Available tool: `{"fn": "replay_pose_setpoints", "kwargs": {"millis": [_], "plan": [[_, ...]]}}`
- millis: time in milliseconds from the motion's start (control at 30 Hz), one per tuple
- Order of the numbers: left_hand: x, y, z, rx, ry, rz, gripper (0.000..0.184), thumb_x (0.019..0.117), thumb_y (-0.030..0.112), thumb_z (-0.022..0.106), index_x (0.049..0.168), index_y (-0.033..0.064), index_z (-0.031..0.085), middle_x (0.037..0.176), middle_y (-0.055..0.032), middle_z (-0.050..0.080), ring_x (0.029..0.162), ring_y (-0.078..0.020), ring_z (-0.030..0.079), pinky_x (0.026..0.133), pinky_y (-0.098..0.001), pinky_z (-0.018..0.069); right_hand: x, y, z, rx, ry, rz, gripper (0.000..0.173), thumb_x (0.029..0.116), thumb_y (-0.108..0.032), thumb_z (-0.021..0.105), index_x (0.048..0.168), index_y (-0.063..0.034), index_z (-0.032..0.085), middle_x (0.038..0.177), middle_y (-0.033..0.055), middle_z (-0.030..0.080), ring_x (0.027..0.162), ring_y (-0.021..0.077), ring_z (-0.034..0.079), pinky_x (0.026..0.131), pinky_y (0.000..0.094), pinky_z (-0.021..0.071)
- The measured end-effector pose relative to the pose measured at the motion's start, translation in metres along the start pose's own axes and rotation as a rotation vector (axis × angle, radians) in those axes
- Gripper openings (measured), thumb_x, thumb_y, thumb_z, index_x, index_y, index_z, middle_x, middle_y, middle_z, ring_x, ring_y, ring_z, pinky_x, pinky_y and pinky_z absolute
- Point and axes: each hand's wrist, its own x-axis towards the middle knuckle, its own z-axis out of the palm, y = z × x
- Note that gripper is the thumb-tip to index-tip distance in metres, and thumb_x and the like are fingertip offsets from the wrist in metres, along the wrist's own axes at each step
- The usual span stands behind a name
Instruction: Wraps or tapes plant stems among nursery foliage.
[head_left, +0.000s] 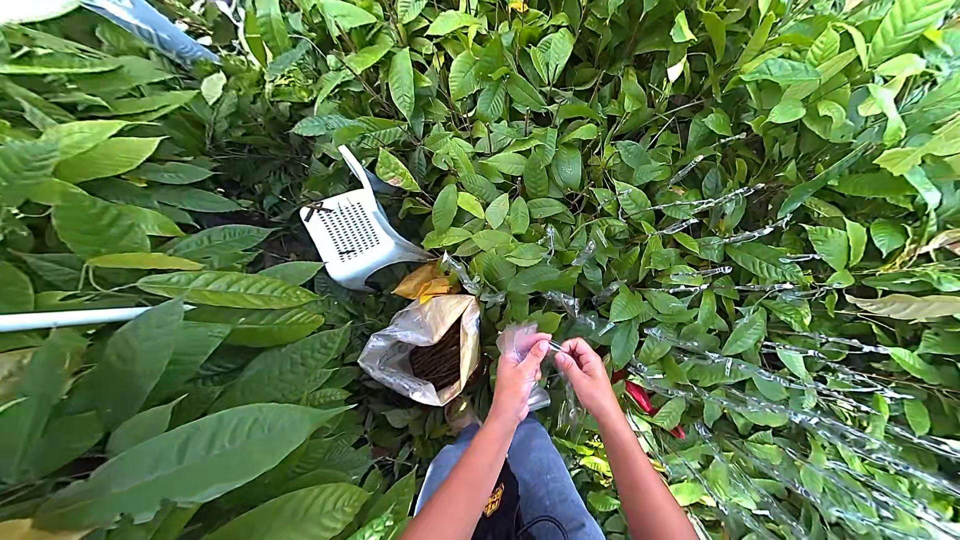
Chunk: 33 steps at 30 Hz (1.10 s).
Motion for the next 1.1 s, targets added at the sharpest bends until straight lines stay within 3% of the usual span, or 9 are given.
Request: {"fn": "replay_pose_setpoints", "kwargs": {"millis": [267, 367, 467, 533, 600, 633, 700, 867, 1100], "plan": [[0.006, -0.01, 0.017, 0.01, 0.025, 0.048, 0.017, 0.0933, -0.002, 0.064, 0.081, 0.0088, 0.062, 0.067, 0.0064, 0.061, 0.052, 0.0007, 0.049, 0.051, -0.0151, 0.0423, -0.005, -0.001, -0.022, -0.151, 0.007, -0.032, 0.023, 0.1028, -0.016, 0.055, 0.092, 0.0017, 0.065, 0.075, -0.005, 0.058, 0.067, -0.0055, 0.052, 0.065, 0.0138, 0.0445], [0.009, -0.011, 0.023, 0.039, -0.015, 0.047, 0.016, 0.0922, -0.003, 0.065, 0.081, 0.0089, 0.062, 0.066, 0.0069, 0.061, 0.051, 0.0008, 0.048, 0.05, -0.0146, 0.0422, -0.003, -0.011, -0.048, -0.149, -0.067, -0.022, 0.019, 0.1008, -0.014, 0.06, 0.101, 0.003, 0.067, 0.084, -0.0027, 0.064, 0.074, -0.0051, 0.056, 0.07, 0.0142, 0.0481], [0.007, -0.01, 0.032, 0.082, -0.073, 0.023, 0.01, 0.0941, -0.002, 0.064, 0.087, 0.0051, 0.067, 0.071, 0.0053, 0.065, 0.053, 0.0013, 0.049, 0.051, -0.0139, 0.0419, 0.0, -0.028, -0.081, -0.29, -0.088, -0.057, 0.024, 0.1025, -0.016, 0.057, 0.1, 0.0031, 0.07, 0.083, -0.0005, 0.067, 0.073, -0.0049, 0.057, 0.07, 0.0143, 0.0486], [0.008, -0.009, 0.035, 0.098, -0.082, 0.026, 0.007, 0.096, -0.002, 0.062, 0.093, 0.002, 0.068, 0.073, 0.004, 0.066, 0.053, 0.0013, 0.049, 0.051, -0.0138, 0.0409, 0.003, -0.046, -0.113, -0.517, -0.009, -0.052, 0.027, 0.1034, -0.019, 0.055, 0.101, 0.0018, 0.073, 0.086, 0.0049, 0.069, 0.075, 0.0031, 0.061, 0.072, 0.0222, 0.0514], [0.014, -0.009, 0.03, 0.098, -0.061, 0.051, 0.008, 0.0974, 0.0, 0.06, 0.094, 0.0015, 0.066, 0.073, 0.0043, 0.064, 0.052, 0.0018, 0.048, 0.05, -0.013, 0.0411, 0.006, -0.067, -0.157, -0.822, 0.149, 0.048, 0.029, 0.1048, -0.021, 0.054, 0.107, -0.0004, 0.074, 0.097, 0.0143, 0.073, 0.087, 0.0227, 0.07, 0.082, 0.0445, 0.0557], [0.017, -0.009, 0.026, 0.099, -0.052, 0.061, 0.008, 0.0977, 0.0, 0.059, 0.094, 0.0017, 0.066, 0.072, 0.0044, 0.064, 0.051, 0.0021, 0.047, 0.049, -0.0127, 0.0404, 0.009, -0.076, -0.181, -0.944, 0.224, 0.142, 0.03, 0.1058, -0.022, 0.054, 0.111, -0.0003, 0.074, 0.103, 0.0201, 0.074, 0.096, 0.0348, 0.071, 0.087, 0.0577, 0.0538], [0.021, -0.007, 0.019, 0.111, -0.048, 0.059, 0.008, 0.0986, 0.001, 0.058, 0.095, 0.0019, 0.066, 0.073, 0.0048, 0.064, 0.05, 0.0023, 0.046, 0.049, -0.0127, 0.0394, 0.019, -0.084, -0.226, -1.09, 0.337, 0.358, 0.032, 0.1074, -0.025, 0.054, 0.117, -0.0012, 0.072, 0.111, 0.0274, 0.071, 0.108, 0.0488, 0.066, 0.093, 0.0702, 0.046], [0.021, -0.01, 0.014, 0.124, -0.035, 0.015, 0.009, 0.0995, 0.0, 0.056, 0.097, 0.001, 0.065, 0.073, 0.0039, 0.062, 0.049, 0.0012, 0.045, 0.048, -0.0131, 0.0395, 0.051, -0.065, -0.296, -1.079, 0.398, 0.575, 0.033, 0.107, -0.029, 0.056, 0.114, -0.0002, 0.071, 0.109, 0.0288, 0.07, 0.109, 0.051, 0.064, 0.094, 0.0725, 0.0436], [0.023, -0.012, 0.014, 0.131, -0.033, -0.005, 0.008, 0.0993, 0.001, 0.057, 0.096, 0.0022, 0.065, 0.072, 0.0037, 0.062, 0.05, 0.0005, 0.046, 0.048, -0.0132, 0.0399, 0.078, -0.063, -0.303, -1.147, 0.362, 0.633, 0.031, 0.106, -0.029, 0.058, 0.112, -0.0022, 0.072, 0.11, 0.0293, 0.07, 0.108, 0.0523, 0.064, 0.088, 0.0738, 0.0451]]}}
